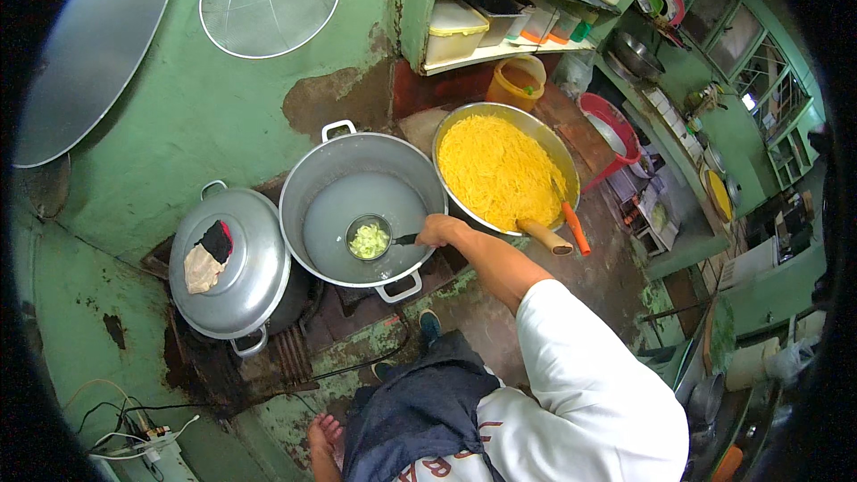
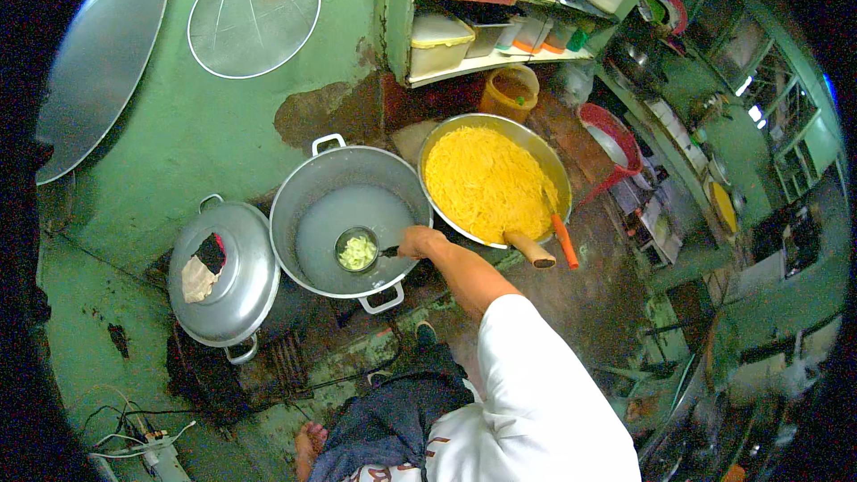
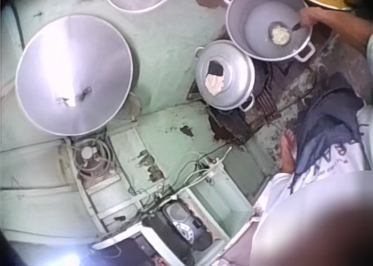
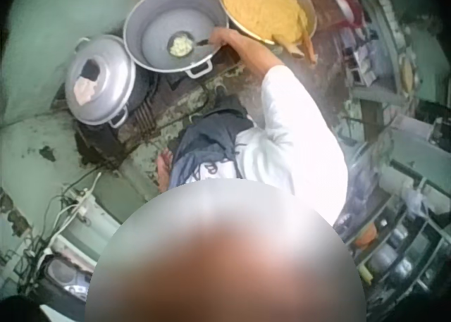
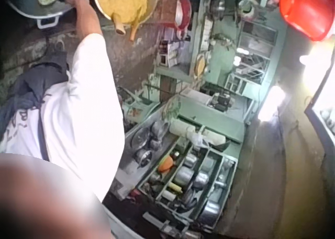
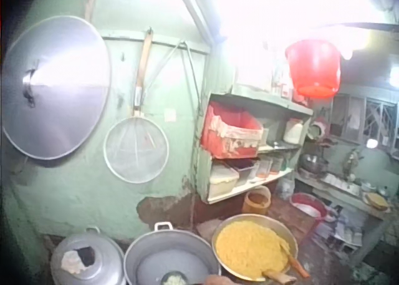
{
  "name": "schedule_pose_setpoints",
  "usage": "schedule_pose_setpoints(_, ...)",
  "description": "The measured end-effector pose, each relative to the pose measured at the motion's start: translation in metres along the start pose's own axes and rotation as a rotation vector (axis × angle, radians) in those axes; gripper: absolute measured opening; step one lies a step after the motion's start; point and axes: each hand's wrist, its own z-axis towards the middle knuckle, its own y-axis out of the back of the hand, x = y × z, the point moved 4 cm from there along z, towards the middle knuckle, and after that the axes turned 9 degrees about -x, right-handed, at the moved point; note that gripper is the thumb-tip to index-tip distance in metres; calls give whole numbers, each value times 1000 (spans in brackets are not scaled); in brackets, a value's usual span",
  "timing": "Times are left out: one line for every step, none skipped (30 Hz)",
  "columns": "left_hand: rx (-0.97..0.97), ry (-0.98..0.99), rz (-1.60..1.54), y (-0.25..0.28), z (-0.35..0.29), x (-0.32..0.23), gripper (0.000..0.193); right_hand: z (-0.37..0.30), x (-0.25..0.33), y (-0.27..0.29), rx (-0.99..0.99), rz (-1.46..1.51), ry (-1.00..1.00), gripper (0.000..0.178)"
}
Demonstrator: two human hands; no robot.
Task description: The person blanches chopped cabbage in boiling water, then spreads it over a large tray of yellow noodles. They cut hard-boiled eggs in half and arrange the halves in a decorative pattern on top of the noodles and cabbage. The finished tray is lifted and carried out of the kitchen.
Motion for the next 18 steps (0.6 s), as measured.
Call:
schedule_pose_setpoints(68, -21, -54, -10, -3, -7, 31, 3, -4, 3, -16, -11, 11, 35)
schedule_pose_setpoints(82, -30, -67, -19, -5, -16, 30, 6, -7, 7, -32, -16, 21, 34)
schedule_pose_setpoints(39, -32, -46, -26, -5, -24, 30, 9, -10, 9, -45, -23, 22, 34)
schedule_pose_setpoints(88, -67, -40, -35, -7, -31, 30, 12, -10, 12, -94, -59, 45, 33)
schedule_pose_setpoints(80, -92, -1, -44, -8, -31, 29, 14, -11, 14, -137, -101, 56, 32)
schedule_pose_setpoints(72, -113, 41, -49, -8, -30, 29, 15, -10, 14, -164, -153, 61, 31)
schedule_pose_setpoints(95, -231, 217, -56, -8, -33, 28, 16, -8, 14, -206, -180, 76, 30)
schedule_pose_setpoints(118, -348, 391, -61, -7, -33, 28, 17, -5, 13, -235, -218, 91, 30)
schedule_pose_setpoints(103, -283, 314, -66, -3, -26, 26, 17, -1, 12, -278, -255, 114, 30)
schedule_pose_setpoints(148, -151, 91, -71, 2, -18, 23, 19, 2, 8, -266, -280, 120, 30)
schedule_pose_setpoints(108, -136, -15, -76, 6, -9, 22, 20, 7, 3, -269, -302, 136, 30)
schedule_pose_setpoints(112, -197, 76, -76, 9, -8, 22, 23, 10, -1, -271, -319, 160, 30)
schedule_pose_setpoints(112, -296, 214, -78, 14, -9, 21, 26, 10, -4, -262, -293, 140, 30)
schedule_pose_setpoints(108, -388, 333, -78, 14, -5, 21, 29, 10, -10, -248, -261, 133, 31)
schedule_pose_setpoints(104, -451, 408, -78, 16, -2, 21, 32, 10, -15, -225, -233, 135, 32)
schedule_pose_setpoints(98, -507, 456, -77, 16, 1, 21, 37, 7, -16, -214, -187, 125, 35)
schedule_pose_setpoints(96, -551, 498, -75, 16, 4, 21, 40, 0, -15, -201, -114, 129, 38)
schedule_pose_setpoints(93, -583, 520, -74, 14, 7, 20, 47, -5, -10, -170, -50, 106, 38)
